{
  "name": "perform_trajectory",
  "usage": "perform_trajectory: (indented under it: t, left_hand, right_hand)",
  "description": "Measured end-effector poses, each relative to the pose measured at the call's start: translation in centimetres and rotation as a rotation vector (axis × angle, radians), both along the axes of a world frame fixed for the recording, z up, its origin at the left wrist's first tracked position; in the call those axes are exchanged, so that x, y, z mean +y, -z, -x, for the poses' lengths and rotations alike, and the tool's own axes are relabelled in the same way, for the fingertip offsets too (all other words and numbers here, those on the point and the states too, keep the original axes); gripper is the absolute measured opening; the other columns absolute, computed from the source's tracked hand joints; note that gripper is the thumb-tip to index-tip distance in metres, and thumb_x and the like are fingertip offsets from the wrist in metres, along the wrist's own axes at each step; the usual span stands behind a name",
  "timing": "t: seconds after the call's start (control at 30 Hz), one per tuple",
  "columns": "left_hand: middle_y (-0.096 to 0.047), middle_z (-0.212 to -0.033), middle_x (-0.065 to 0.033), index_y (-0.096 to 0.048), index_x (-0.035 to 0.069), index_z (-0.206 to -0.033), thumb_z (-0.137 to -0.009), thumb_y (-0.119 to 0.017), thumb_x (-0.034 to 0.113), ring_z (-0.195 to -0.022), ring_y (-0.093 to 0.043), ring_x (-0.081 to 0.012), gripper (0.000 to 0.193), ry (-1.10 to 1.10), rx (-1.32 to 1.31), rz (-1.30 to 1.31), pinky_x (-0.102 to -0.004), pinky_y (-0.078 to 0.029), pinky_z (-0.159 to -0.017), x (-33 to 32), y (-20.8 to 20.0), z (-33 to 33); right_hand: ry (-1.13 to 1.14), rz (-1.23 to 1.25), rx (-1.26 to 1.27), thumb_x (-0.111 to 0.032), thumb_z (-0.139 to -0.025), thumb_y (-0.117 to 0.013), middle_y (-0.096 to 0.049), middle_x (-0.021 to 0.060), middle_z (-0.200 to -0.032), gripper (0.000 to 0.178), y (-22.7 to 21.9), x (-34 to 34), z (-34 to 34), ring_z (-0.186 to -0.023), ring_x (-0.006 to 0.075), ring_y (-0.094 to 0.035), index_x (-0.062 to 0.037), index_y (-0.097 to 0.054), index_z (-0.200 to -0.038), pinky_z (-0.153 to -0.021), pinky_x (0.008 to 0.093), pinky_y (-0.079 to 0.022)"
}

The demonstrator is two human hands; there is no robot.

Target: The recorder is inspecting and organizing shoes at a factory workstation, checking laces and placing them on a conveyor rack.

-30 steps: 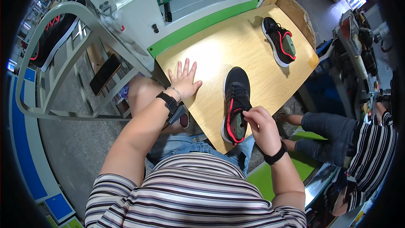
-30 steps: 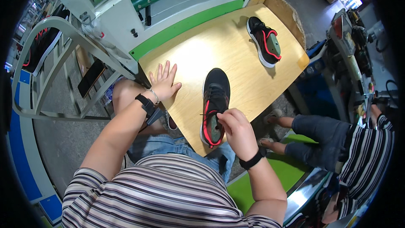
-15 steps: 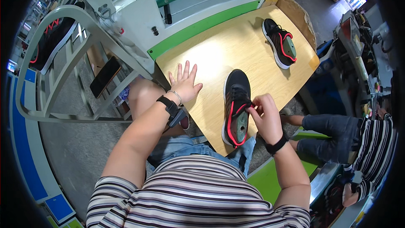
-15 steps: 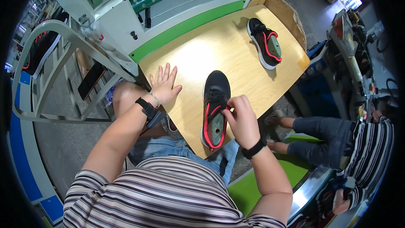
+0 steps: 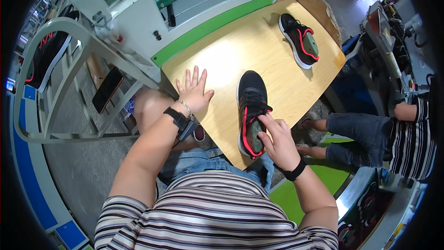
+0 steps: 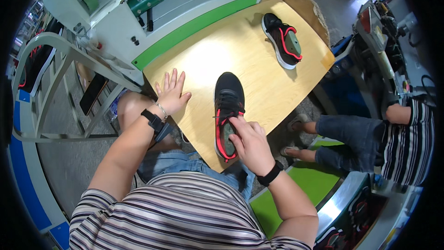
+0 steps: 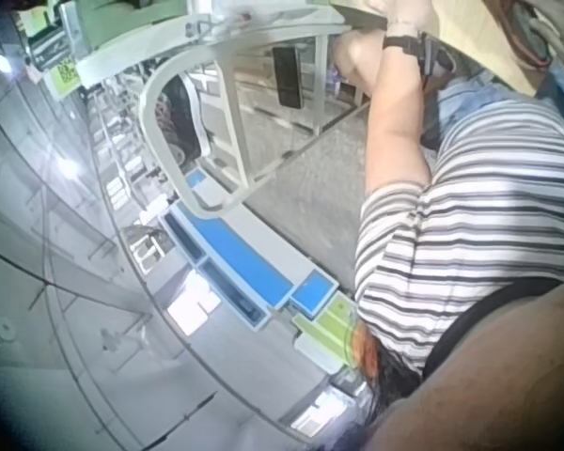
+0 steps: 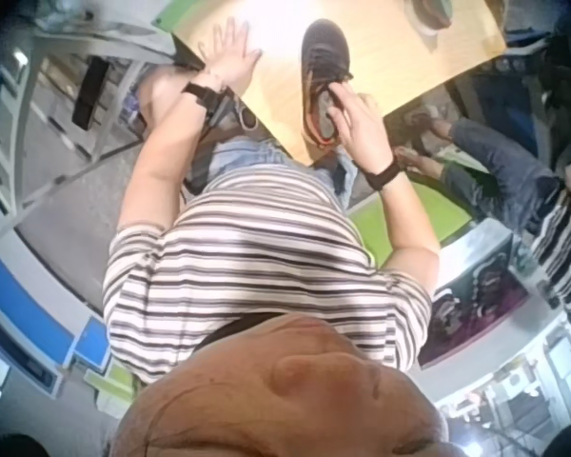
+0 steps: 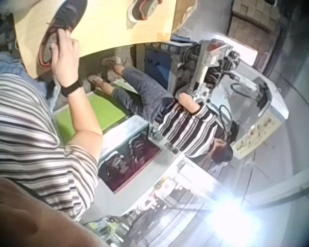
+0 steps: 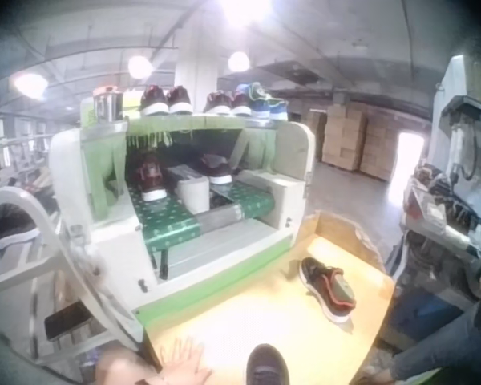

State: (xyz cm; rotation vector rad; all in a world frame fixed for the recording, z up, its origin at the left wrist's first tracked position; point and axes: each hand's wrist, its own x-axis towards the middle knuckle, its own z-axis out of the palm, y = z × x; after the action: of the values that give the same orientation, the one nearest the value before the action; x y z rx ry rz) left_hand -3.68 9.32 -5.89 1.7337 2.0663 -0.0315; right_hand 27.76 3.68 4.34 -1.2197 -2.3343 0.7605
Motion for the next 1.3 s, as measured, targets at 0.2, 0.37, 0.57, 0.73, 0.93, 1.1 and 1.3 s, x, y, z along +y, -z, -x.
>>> perform_trajectory:
  t: [0.2,0.37,0.57,0.73,0.93,1.1,1.3]
  left_hand:
    - [0.001,-0.171,-0.0177,-0.014,0.016,-0.164,-0.099,-0.050,0.050,-0.157,0.005,-0.0427,0.082,0.004,0.018,-0.049,-0.0738,0.002,-0.115,-0.6,0.4,0.2]
    - [0.003,-0.171,-0.0182,-0.012,0.016,-0.164,-0.099,-0.050,0.050,-0.156,0.006,-0.0433,0.083,-0.012,0.038,-0.005,-0.0748,0.003,-0.114,-1.0,0.0,0.1]
    - [0.004,-0.171,-0.0167,-0.010,0.017,-0.165,-0.099,-0.048,0.050,-0.157,0.009,-0.0408,0.083,0.021,-0.027,0.033,-0.0745,0.005,-0.114,0.2,-0.2,-0.2]
    - [0.003,-0.171,-0.0168,-0.010,0.016,-0.165,-0.099,-0.047,0.051,-0.157,0.007,-0.0418,0.083,0.007,-0.001,-0.008,-0.0745,0.004,-0.114,-0.2,0.4,-0.2]
    - [0.004,-0.171,-0.0169,-0.010,0.016,-0.165,-0.101,-0.046,0.050,-0.157,0.007,-0.0422,0.081,0.003,0.029,-0.002,-0.0739,0.004,-0.115,-0.9,0.0,0.1]
    - [0.005,-0.171,-0.0162,-0.009,0.017,-0.165,-0.101,-0.046,0.050,-0.157,0.008,-0.0414,0.081,0.015,0.023,0.008,-0.0738,0.005,-0.115,-0.7,-0.2,0.0]
    - [0.005,-0.172,-0.0157,-0.010,0.017,-0.165,-0.100,-0.047,0.052,-0.157,0.008,-0.0405,0.082,0.010,-0.010,-0.017,-0.0737,0.005,-0.115,-0.4,-0.2,0.1]
  right_hand:
    - [-0.117,0.713,0.277,-0.007,-0.097,-0.064,-0.069,0.0114,-0.129,0.036,-3.3,4.9,-3.7,-0.119,0.0167,-0.062,-0.0029,-0.065,-0.133,-0.101,0.0316,-0.047]
    - [0.136,0.307,0.451,-0.013,-0.097,-0.069,-0.069,0.0117,-0.123,0.037,-2.6,17.6,-5.7,-0.110,0.0182,-0.065,0.0037,-0.063,-0.129,-0.098,0.0294,-0.049]
    - [0.603,0.133,0.337,-0.030,-0.084,-0.082,-0.071,0.0174,-0.114,0.062,8.3,32.5,-9.9,-0.101,0.0255,-0.068,0.0050,-0.059,-0.129,-0.089,0.0361,-0.052]
    - [0.571,0.068,0.233,-0.029,-0.085,-0.079,-0.072,0.0194,-0.110,0.060,8.5,23.3,-7.6,-0.102,0.0301,-0.070,0.0051,-0.059,-0.131,-0.090,0.0380,-0.053]
    - [0.679,0.174,-0.164,-0.035,-0.091,-0.074,-0.070,0.0296,-0.105,0.061,2.6,0.7,-3.7,-0.102,0.0480,-0.068,-0.0010,-0.050,-0.135,-0.085,0.0463,-0.054]
    - [0.485,0.351,-0.034,-0.022,-0.100,-0.058,-0.069,0.0189,-0.097,0.028,-0.1,-1.0,-7.4,-0.084,0.0389,-0.067,0.0036,-0.064,-0.110,-0.082,0.0413,-0.053]
    - [-0.055,0.096,-0.180,-0.012,-0.089,-0.074,-0.065,0.0134,-0.107,0.044,-6.6,9.7,-1.8,-0.084,0.0235,-0.063,-0.0071,-0.065,-0.132,-0.079,0.0353,-0.052]
